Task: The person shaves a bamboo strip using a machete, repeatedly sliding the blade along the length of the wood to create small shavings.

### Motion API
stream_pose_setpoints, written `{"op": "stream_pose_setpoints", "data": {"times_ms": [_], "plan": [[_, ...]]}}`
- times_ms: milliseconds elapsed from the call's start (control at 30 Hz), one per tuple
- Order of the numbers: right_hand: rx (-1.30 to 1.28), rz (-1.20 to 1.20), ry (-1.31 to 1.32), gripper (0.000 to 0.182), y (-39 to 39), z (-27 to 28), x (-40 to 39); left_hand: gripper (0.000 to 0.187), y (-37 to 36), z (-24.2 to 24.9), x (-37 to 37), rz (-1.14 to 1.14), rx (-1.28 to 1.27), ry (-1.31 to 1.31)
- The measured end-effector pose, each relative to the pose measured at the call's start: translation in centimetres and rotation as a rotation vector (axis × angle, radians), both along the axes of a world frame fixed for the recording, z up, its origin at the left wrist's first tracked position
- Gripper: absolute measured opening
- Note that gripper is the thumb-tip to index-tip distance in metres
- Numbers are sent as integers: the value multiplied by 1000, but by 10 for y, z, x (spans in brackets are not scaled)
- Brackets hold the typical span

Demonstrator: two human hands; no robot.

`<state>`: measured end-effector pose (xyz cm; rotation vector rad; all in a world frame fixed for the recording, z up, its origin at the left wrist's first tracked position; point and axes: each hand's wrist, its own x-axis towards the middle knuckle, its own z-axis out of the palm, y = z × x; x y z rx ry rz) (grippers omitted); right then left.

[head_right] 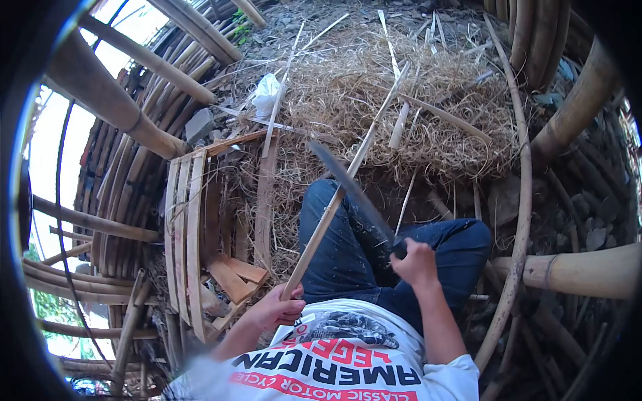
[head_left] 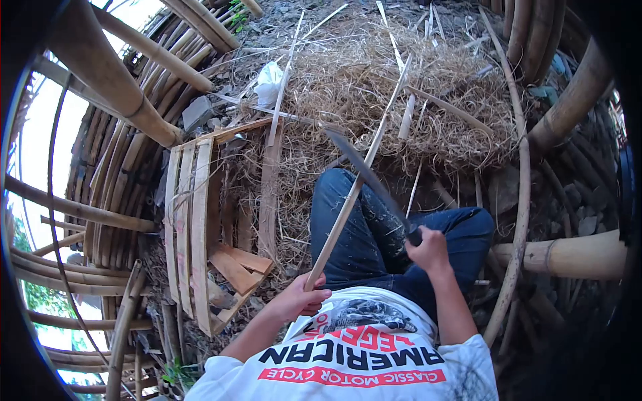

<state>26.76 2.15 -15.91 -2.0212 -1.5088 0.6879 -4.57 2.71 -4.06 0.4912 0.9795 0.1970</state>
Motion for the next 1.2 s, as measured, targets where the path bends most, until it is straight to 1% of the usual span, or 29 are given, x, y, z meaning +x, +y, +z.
{"op": "stream_pose_setpoints", "data": {"times_ms": [33, 133, 167, 200, 233, 267, 300, 333, 400, 433, 467, 533, 567, 600, 667, 733, 800, 833, 867, 933, 967, 1000, 1067, 1133, 1200], "plan": [[-47, 30, 33, 26, -5, 5, -5, 39, 3, 2, 6, -30, 12, 23], [2, 236, 7, 33, -18, 18, -32, 37, 7, -4, 14, -4, 18, 27], [-6, 290, 7, 32, -18, 23, -43, 36, 7, -8, 16, -29, 52, 83], [6, 331, 38, 31, -15, 30, -50, 36, 5, -12, 19, -20, 51, 70], [-13, 334, 22, 30, -12, 31, -53, 38, 1, -15, 21, -50, 131, 139], [-32, 338, 9, 28, -8, 30, -54, 50, -2, -17, 21, -80, 208, 212], [-9, 332, -35, 26, -3, 26, -51, 70, -1, -16, 18, -204, 358, 265], [23, 316, -79, 25, 4, 23, -44, 70, -3, -15, 15, -190, 351, 267], [35, 216, -154, 21, 14, 24, -30, 65, -10, -14, 12, -160, 464, 289], [9, 180, -115, 21, 20, 21, -17, 59, -9, -4, 13, -113, 370, 292], [-16, 144, -77, 20, 24, 19, -8, 59, -8, -3, 13, -99, 366, 287], [-8, 162, -116, 20, 29, 18, -3, 41, -7, -3, 14, -212, 308, 231], [1, 163, -148, 20, 31, 18, -2, 39, -6, -5, 13, -176, 302, 204], [1, 170, -157, 20, 32, 19, -3, 39, -5, -4, 14, -167, 302, 196], [-38, 128, -157, 20, 31, 18, -12, 37, -4, -2, 14, -149, 395, 268], [4, 138, -131, 20, 27, 14, -25, 37, -2, -13, 13, -131, 404, 298], [17, 124, -72, 19, 22, 15, -44, 43, 3, -14, 13, -221, 389, 266], [67, 149, -24, 18, 20, 15, -53, 37, 1, -19, 16, -215, 439, 205], [68, 147, -22, 18, 20, 17, -60, 37, 0, -17, 17, -217, 441, 207], [97, 285, -4, 18, 20, 28, -68, 36, 0, -9, 22, -177, 365, 158], [97, 303, -64, 19, 24, 27, -66, 36, -2, -8, 20, -152, 358, 164], [93, 303, -68, 19, 30, 24, -63, 36, -2, -6, 19, -152, 356, 159], [159, 263, -156, 19, 43, 13, -51, 37, -6, -4, 13, -151, 351, 209], [52, 185, -96, 18, 57, 6, -34, 37, -10, -9, 5, -131, 381, 189], [33, 210, -184, 19, 62, 6, -33, 37, -10, -16, 4, -170, 465, 163]]}}
